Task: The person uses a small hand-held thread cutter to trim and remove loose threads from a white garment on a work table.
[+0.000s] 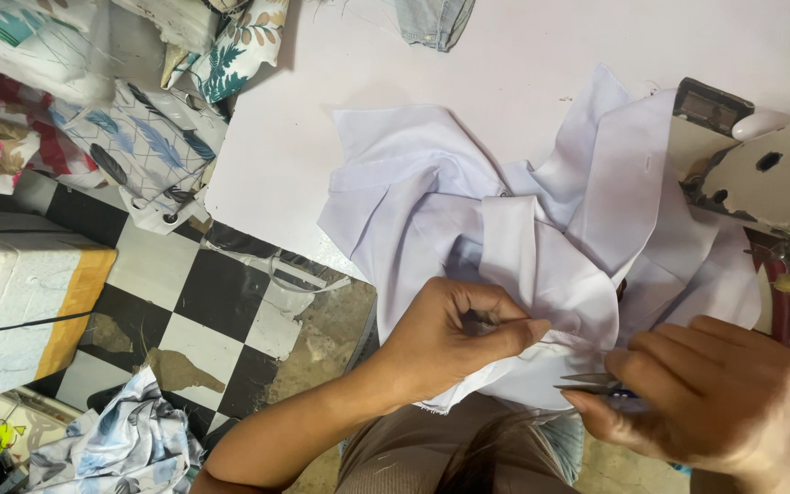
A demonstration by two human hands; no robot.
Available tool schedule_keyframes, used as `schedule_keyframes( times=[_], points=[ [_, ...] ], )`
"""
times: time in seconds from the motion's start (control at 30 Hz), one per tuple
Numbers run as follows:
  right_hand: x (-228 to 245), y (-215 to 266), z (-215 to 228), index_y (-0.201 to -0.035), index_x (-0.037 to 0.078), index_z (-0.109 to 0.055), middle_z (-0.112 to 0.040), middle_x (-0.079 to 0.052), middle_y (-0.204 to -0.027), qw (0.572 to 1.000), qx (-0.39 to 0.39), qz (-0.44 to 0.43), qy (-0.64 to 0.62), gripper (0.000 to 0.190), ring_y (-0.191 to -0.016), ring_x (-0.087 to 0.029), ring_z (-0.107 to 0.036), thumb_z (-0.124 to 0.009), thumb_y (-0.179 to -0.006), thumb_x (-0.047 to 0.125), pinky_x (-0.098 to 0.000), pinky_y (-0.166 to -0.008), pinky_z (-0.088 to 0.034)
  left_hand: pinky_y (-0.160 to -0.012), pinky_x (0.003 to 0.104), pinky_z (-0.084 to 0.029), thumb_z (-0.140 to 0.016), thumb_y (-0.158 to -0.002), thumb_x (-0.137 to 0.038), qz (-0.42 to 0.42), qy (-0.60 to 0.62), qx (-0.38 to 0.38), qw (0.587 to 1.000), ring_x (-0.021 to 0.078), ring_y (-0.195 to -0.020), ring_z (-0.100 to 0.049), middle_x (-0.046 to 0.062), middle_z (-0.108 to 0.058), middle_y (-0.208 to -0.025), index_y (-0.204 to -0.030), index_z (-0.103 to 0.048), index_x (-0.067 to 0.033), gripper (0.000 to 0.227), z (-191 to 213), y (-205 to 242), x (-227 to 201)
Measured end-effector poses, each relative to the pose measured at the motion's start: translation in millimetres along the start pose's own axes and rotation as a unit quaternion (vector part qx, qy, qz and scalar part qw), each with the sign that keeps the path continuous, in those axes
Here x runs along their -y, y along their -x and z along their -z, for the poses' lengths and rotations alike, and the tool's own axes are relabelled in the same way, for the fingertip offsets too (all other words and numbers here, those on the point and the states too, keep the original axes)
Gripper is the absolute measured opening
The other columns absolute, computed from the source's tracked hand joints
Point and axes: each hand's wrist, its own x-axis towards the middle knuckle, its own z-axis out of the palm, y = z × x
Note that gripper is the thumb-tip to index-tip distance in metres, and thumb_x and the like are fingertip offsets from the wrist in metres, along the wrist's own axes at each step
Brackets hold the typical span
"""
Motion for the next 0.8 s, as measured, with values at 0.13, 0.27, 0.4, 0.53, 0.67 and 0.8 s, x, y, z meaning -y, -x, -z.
schedule_keyframes(
  times=[0.13,0.27,0.4,0.53,0.67,0.8],
  points=[
    [-2,5,-15,-0.09,0.011,-0.074,-0.073,0.003,-0.07,0.976,0.032,-0.144,-0.157,0.038,-0.056,-0.01,-0.067,-0.082,-0.078,0.046,-0.0281,-0.052,-0.052,-0.061,0.019,-0.035,-0.076,-0.097,-0.018,0.016,0.032,0.007,0.999,-0.0019,-0.071,-0.05,-0.007,-0.065,-0.073,-0.091,-0.078,-0.0074,0.012,1,-2,6],
    [-13,13,-31,-0.091,0.011,-0.077,-0.066,0.008,-0.054,0.902,0.075,-0.253,-0.343,0.02,-0.037,-0.004,-0.046,-0.083,-0.077,0.025,-0.0229,-0.038,-0.036,-0.076,0.018,-0.048,-0.075,-0.098,-0.02,0.015,0.07,0.027,0.997,0.0011,-0.087,-0.064,-0.001,-0.076,-0.091,-0.103,-0.08,-0.0066,0.016,5,-3,5],
    [-25,17,-40,-0.088,0.011,-0.076,-0.078,0.006,-0.068,0.874,0.099,-0.232,-0.415,0.015,-0.043,-0.004,-0.057,-0.079,-0.082,0.024,-0.021,-0.042,-0.043,-0.083,0.018,-0.056,-0.079,-0.092,-0.019,0.031,0.066,0.044,0.996,0.0047,-0.089,-0.069,0.004,-0.078,-0.093,-0.097,-0.079,-0.0063,0.014,5,-5,-2],
    [-30,16,-51,-0.087,0.008,-0.075,-0.079,0.003,-0.075,0.85,0.084,-0.202,-0.48,0.014,-0.062,-0.006,-0.075,-0.08,-0.082,0.02,-0.0197,-0.055,-0.058,-0.078,0.017,-0.053,-0.079,-0.093,-0.015,0.046,0.078,0.043,0.995,0.0038,-0.085,-0.068,0.003,-0.078,-0.092,-0.1,-0.08,-0.0058,0.012,4,-7,8],
    [-27,30,-56,-0.099,0.012,-0.071,-0.076,0.008,-0.07,0.894,0.064,-0.219,-0.387,0.033,-0.035,0.001,-0.052,-0.079,-0.08,0.038,-0.015,-0.031,-0.043,-0.086,0.021,-0.055,-0.079,-0.091,-0.015,0.051,0.128,0.019,0.99,0.0071,-0.091,-0.071,0.003,-0.079,-0.094,-0.099,-0.08,-0.007,0.012,5,-8,19],
    [-6,34,-23,-0.107,0.013,-0.069,-0.048,0.01,-0.043,0.956,0.043,-0.221,-0.189,0.045,-0.033,-0.004,-0.044,-0.062,-0.085,0.052,-0.0236,-0.035,-0.045,-0.079,0.02,-0.05,-0.08,-0.091,-0.014,0.064,0.14,-0.002,0.988,0.0034,-0.084,-0.066,-0.003,-0.076,-0.085,-0.093,-0.081,-0.0094,0.005,1,-7,10]
  ],
)
